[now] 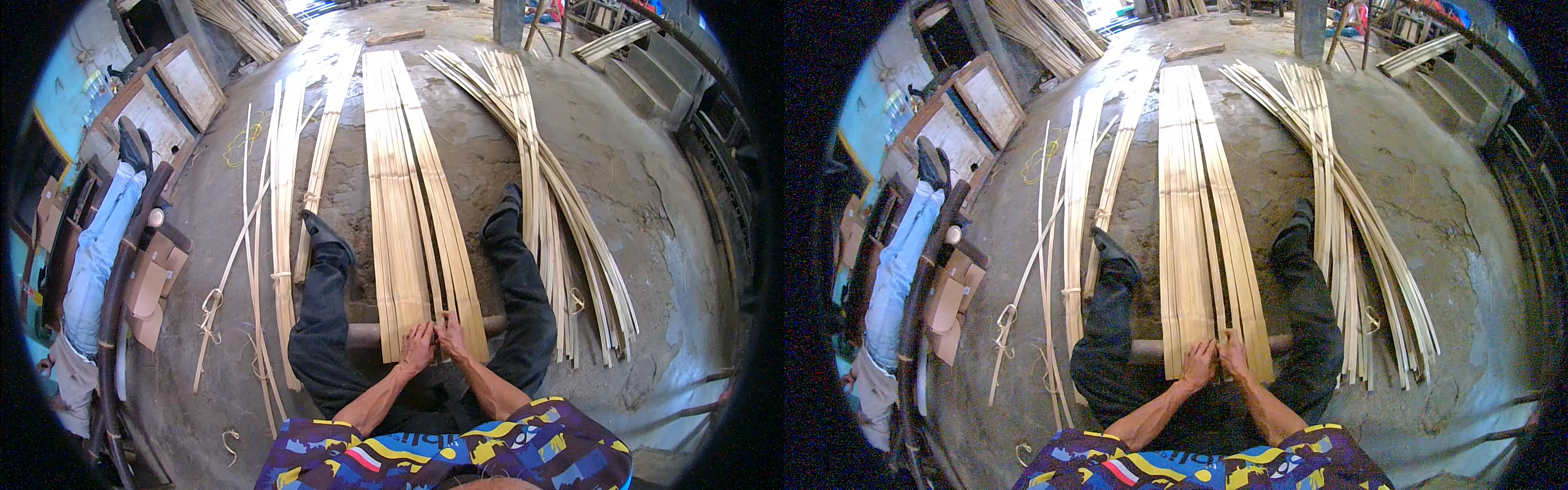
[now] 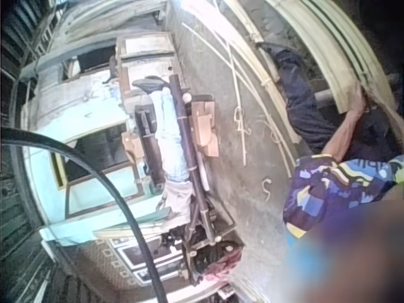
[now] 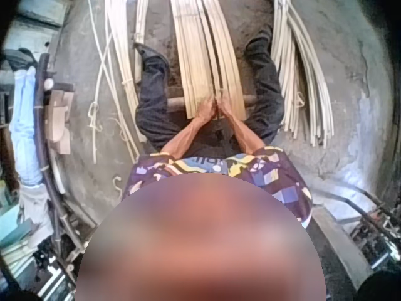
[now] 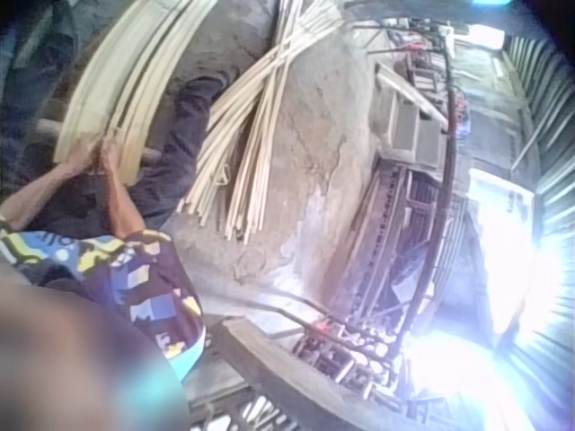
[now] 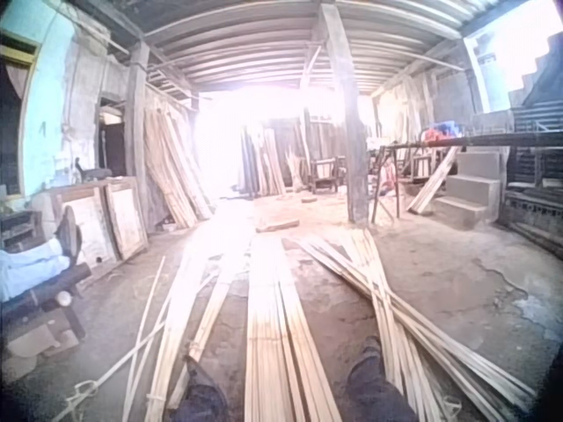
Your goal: The person sits on the floor and repeatedly picks up thin bamboo strips, aligns them, and places them into a growing stack. The person occasionally shifts the stack and continues adding strips one by one.
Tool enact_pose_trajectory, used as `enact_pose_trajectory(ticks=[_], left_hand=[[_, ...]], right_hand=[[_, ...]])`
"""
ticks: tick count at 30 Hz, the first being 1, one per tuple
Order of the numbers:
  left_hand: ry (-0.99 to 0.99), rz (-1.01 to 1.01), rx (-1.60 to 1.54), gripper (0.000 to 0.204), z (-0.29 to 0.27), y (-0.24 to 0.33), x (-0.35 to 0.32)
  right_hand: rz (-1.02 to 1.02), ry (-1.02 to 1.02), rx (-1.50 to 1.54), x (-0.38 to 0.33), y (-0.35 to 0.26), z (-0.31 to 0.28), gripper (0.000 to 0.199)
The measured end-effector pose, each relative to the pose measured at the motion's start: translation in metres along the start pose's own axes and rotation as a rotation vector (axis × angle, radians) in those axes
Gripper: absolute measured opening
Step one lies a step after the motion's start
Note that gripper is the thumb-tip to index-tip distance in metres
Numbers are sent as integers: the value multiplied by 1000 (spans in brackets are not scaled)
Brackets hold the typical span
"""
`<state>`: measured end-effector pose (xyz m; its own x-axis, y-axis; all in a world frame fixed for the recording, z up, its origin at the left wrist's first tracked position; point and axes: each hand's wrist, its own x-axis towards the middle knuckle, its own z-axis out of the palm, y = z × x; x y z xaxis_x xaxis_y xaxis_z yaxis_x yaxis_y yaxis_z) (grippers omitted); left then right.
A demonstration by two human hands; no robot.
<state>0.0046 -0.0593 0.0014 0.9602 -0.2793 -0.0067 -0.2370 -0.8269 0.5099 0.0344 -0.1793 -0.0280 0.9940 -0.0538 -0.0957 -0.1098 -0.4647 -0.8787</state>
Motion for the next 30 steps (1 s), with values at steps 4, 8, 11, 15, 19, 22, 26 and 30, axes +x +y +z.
enact_pose_trajectory(ticks=[4, 8, 11, 15, 19, 22, 26, 30], left_hand=[[16, 80, 35, 60, 4, -5, -8], [7, 82, 51, 59, 10, -10, -5], [0, 84, 102, 56, 15, -14, -5], [-8, 61, 138, 53, 17, -12, -5], [-68, 86, 217, 54, 8, -4, -4], [-166, 39, 188, 59, 0, 2, 2], [-172, 86, 168, 63, -3, 1, 7], [-231, 112, 164, 67, 1, -5, 10]], right_hand=[[-44, -87, -170, 0, 1, -5, 40], [-48, -126, -326, -4, -14, -9, 44], [35, -240, -400, -5, -21, -10, 46], [32, -260, -446, 3, -14, -11, 43], [-60, -46, -499, 13, 0, -12, 38], [14, 7, -566, 13, 6, -16, 34], [-126, -11, -515, 17, 9, -18, 32], [-74, -128, -495, 23, 11, -12, 30]])
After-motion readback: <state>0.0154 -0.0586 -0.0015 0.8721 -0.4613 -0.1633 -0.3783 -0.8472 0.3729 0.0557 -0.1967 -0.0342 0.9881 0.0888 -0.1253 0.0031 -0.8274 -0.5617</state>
